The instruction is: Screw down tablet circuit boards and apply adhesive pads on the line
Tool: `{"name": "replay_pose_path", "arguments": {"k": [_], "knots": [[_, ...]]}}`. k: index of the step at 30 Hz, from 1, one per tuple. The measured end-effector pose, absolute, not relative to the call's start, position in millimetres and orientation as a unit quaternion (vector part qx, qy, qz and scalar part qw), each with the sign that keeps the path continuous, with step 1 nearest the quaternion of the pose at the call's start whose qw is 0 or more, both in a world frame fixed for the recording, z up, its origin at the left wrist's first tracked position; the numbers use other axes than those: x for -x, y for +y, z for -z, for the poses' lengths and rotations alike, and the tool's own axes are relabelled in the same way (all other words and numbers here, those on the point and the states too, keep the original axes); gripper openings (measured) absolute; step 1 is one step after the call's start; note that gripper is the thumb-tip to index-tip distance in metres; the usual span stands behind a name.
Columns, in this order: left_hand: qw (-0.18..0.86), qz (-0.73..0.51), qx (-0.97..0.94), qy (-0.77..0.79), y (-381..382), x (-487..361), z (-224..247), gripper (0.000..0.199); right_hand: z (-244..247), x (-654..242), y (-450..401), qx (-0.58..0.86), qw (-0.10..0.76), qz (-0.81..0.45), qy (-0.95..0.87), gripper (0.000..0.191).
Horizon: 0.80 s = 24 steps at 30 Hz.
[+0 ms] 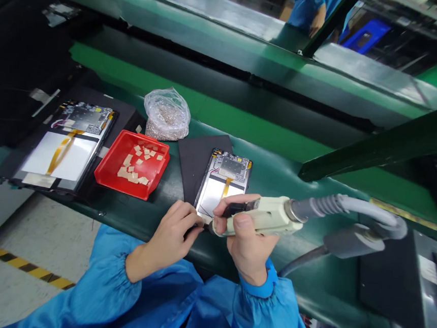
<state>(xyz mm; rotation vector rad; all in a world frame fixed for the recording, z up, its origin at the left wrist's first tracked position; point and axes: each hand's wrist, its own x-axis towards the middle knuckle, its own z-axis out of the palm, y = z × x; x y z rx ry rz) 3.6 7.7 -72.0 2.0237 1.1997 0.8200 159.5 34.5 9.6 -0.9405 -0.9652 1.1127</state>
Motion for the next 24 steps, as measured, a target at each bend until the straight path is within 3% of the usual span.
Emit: {"name": "replay_pose_path", "arguments": {"k": [14, 24], "knots": [[0.309, -0.293, -0.774, 0.468, 8.4, -6.6, 65.3, 0.007, -0.5, -162.6, 47.4, 0.422, 0.645, -0.51, -0.382, 0.029], [0.3, -0.25, -0.786, 0.48, 9.9, -5.9, 62.3, 0.007, -6.6, -166.9, 38.6, 0.363, 0.56, -0.581, -0.466, 0.031]]}}
